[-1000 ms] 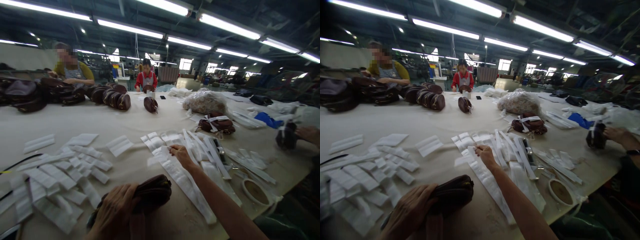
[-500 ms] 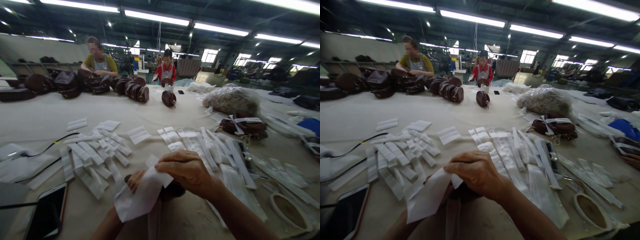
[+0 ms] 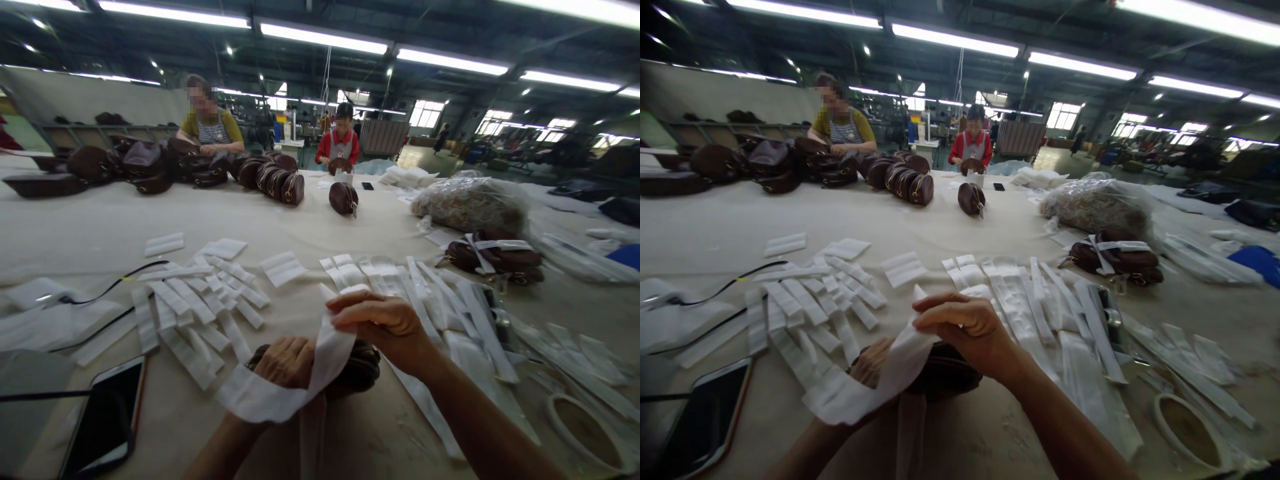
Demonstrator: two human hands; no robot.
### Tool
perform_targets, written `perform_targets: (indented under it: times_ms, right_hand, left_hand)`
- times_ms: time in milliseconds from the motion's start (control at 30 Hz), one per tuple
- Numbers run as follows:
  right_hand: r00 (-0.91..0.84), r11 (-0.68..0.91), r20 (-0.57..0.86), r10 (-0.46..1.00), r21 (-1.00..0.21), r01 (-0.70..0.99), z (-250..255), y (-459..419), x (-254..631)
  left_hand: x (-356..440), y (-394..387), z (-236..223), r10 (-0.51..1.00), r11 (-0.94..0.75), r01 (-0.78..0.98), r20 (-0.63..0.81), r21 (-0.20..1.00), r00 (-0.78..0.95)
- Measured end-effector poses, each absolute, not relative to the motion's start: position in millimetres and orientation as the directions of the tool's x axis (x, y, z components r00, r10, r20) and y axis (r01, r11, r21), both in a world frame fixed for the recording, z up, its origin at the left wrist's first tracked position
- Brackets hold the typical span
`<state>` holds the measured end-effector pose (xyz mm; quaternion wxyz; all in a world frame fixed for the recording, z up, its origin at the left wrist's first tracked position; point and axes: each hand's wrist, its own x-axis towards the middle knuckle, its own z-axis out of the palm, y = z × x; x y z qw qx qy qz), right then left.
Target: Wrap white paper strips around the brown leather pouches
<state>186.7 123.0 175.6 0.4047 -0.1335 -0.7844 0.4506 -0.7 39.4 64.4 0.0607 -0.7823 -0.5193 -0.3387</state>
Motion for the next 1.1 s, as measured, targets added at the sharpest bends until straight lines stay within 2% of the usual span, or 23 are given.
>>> perform_targets:
  times_ms: [133, 233, 300, 400, 467, 600, 733, 900, 1100]
  right_hand:
    - [-0.734, 0.45, 0.481, 0.479, -0.853, -0.266, 166.8, 128.7, 184.6]
    - [-0.785, 0.384, 0.361, 0.504, -0.907, -0.171, 145.1, 145.4, 178.1]
    - [-0.808, 0.286, 0.247, 0.535, -0.953, -0.102, 132.4, 156.7, 175.8]
    - [-0.805, 0.123, 0.175, 0.567, -0.984, -0.128, 123.0, 167.4, 177.5]
    - [-0.819, 0.159, 0.191, 0.541, -0.98, -0.123, 120.4, 170.0, 179.2]
    - [-0.879, 0.434, 0.196, 0.435, -0.901, 0.014, 110.7, 172.1, 177.3]
    - [-0.858, 0.572, 0.256, 0.445, -0.819, 0.052, 95.4, 177.6, 172.5]
    - [-0.878, 0.594, 0.24, 0.415, -0.802, 0.061, 87.6, 183.0, 167.0]
    - [-0.908, 0.532, 0.15, 0.391, -0.842, 0.09, 83.8, 191.0, 158.4]
  left_hand:
    - [0.5, 42.0, 73.4, 0.728, -0.474, 0.866, 0.623, 0.158, 0.285]
    - [-4.6, 40.4, 68.2, 0.723, -0.47, 0.873, 0.624, 0.128, 0.298]
    - [-8.3, 39.0, 64.8, 0.726, -0.47, 0.873, 0.621, 0.133, 0.296]
    - [-10.8, 37.7, 65.5, 0.738, -0.458, 0.874, 0.617, 0.162, 0.273]
    - [-10.1, 37.5, 68.0, 0.734, -0.448, 0.872, 0.639, 0.198, 0.233]
    - [-7.1, 38.0, 69.2, 0.727, -0.459, 0.85, 0.659, 0.258, 0.193]
    - [-7.9, 38.8, 67.3, 0.727, -0.486, 0.854, 0.63, 0.188, 0.274]
    - [-9.3, 37.9, 70.5, 0.702, -0.527, 0.845, 0.606, 0.087, 0.375]
    - [-8.9, 35.7, 75.5, 0.75, -0.483, 0.855, 0.594, 0.19, 0.291]
